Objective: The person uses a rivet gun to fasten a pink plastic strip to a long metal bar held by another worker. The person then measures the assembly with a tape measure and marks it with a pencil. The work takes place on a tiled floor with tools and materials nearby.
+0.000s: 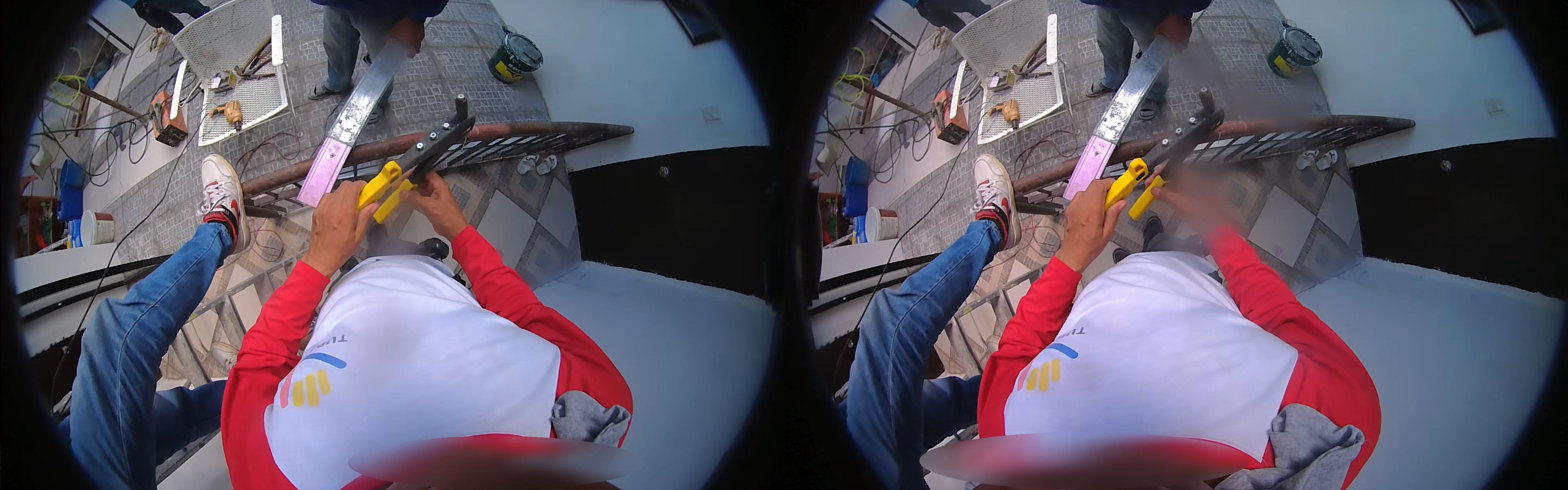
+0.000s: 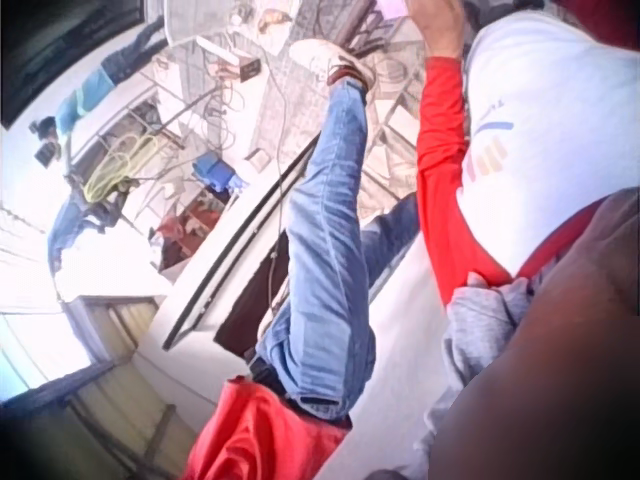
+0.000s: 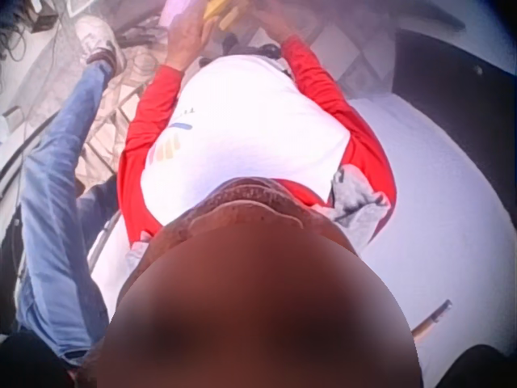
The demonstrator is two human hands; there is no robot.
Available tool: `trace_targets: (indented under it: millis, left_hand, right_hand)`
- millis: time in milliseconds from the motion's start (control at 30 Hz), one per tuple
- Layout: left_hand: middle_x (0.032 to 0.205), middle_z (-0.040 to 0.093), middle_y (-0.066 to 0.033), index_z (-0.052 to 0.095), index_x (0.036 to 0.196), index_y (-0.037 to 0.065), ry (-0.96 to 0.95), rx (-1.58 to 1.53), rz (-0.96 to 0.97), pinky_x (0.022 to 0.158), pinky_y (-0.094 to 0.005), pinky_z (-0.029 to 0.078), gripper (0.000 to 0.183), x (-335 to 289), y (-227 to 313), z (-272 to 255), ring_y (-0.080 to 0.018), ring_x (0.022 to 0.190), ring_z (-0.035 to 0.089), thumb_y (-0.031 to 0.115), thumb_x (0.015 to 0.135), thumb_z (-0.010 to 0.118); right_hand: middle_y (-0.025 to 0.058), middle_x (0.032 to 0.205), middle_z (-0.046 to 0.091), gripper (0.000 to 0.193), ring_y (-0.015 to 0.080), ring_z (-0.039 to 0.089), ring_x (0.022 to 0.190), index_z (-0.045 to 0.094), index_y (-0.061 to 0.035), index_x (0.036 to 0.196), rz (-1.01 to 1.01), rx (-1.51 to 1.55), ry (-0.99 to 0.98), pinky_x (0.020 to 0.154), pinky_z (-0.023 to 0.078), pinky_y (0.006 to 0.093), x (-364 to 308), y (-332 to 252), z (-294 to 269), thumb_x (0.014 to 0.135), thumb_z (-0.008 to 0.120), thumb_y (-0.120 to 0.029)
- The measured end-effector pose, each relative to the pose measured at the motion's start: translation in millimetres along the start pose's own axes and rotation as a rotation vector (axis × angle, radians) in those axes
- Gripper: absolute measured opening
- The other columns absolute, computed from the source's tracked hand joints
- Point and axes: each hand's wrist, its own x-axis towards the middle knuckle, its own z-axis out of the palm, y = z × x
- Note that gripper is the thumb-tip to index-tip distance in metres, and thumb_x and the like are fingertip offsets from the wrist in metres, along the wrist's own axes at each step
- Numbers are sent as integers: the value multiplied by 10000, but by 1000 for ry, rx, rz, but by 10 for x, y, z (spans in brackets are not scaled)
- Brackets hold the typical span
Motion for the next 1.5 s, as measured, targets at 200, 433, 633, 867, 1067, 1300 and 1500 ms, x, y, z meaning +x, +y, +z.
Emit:
trace_targets:
  millis: [200,433,633,867,1067,1300,1500]
  left_hand:
    - [993,647,-145,612,1176,33,45,134,23,799,-452,452,300,-109,54,-356,-356,884,612,183,931,700]
    - [1024,632,-150,569,1142,41,122,17,-214,832,-464,483,326,-372,242,120,-367,960,632,229,912,706]
    - [1027,649,-169,547,1197,36,-18,-132,-463,800,-458,506,387,-317,618,775,-373,933,657,311,959,680]
    - [1105,673,-223,535,1288,10,-27,-381,-703,866,-439,527,463,-369,898,1157,-349,1001,690,308,964,678]
    - [1238,691,-204,550,1392,19,-7,-635,-702,918,-394,540,557,-553,952,1189,-293,1089,700,291,934,713]
    - [1033,685,-61,651,1126,51,202,-478,-702,846,-328,500,273,-1035,746,831,-162,940,630,301,1017,656]
    - [1082,692,-47,658,1151,49,137,-391,-731,908,-314,514,244,-1321,352,281,-146,1042,635,255,1021,654]
  right_hand:
    - [33,1162,670,309,154,622,1120,643,-85,1175,74,-2,-93,996,498,326,34,93,124,886,722,-11]
    - [139,1346,618,484,233,595,1256,518,-32,1392,167,444,-364,1007,530,405,83,103,-54,961,706,-149]
    - [114,1311,648,511,201,629,1175,495,-49,1393,296,529,-376,972,523,370,269,-34,-400,966,729,-205]
    - [67,1206,671,515,164,645,1119,457,-53,1433,83,300,-689,989,500,324,492,-90,-565,971,683,-76]
    - [97,1223,656,583,253,665,1168,408,-82,1482,333,366,-891,966,570,399,485,-56,-365,979,693,-162]
    - [62,1117,618,602,256,711,1044,453,-129,1458,403,360,-797,717,636,379,401,-195,-151,920,723,-107]
    - [98,1189,611,600,256,720,1022,431,-106,1475,190,654,-673,728,642,363,883,-432,246,935,690,-81]
